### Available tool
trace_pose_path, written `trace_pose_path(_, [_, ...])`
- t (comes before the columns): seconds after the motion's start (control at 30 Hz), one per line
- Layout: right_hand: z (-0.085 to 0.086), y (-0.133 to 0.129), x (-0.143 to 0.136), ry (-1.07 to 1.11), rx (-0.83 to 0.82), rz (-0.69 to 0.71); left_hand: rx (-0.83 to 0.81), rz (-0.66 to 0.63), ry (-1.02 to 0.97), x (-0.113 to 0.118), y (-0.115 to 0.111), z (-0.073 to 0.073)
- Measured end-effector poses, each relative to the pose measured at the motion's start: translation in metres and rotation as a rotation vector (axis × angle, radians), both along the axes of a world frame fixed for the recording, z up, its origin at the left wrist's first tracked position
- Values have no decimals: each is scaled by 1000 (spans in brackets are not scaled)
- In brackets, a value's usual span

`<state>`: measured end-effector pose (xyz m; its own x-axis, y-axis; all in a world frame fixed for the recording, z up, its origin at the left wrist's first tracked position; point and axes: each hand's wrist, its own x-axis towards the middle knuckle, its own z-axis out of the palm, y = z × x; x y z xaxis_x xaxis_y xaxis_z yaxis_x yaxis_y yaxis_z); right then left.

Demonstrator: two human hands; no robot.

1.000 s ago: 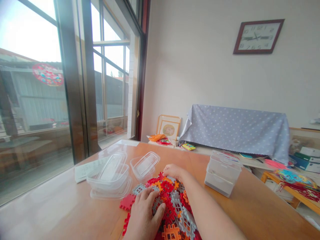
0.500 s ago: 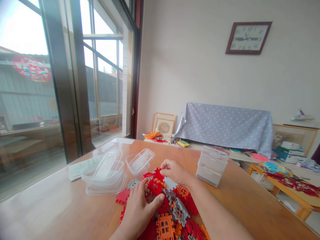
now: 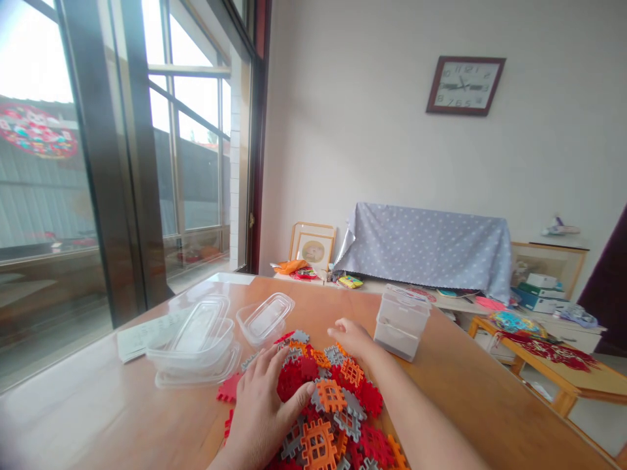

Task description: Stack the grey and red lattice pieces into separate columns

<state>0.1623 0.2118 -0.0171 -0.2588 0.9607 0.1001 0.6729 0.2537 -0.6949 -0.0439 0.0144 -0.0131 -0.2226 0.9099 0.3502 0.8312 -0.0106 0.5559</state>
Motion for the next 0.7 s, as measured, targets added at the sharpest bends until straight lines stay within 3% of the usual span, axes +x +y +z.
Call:
trace_pose_path(0.13, [-27,7,9,-128,-28,43,-69,-40,26,2,-2,3])
trace_pose_path(0.27, [-38,11,11,-190,-21,15,-95,-50,37,3,-1,1])
trace_pose_path(0.5, [-38,8,7,-146,-61,-76,-107,-57,44,3,-2,2])
trace_pose_path(0.7, [-22,-11,7,36,-152,-70,-101,-56,46,2,-2,2])
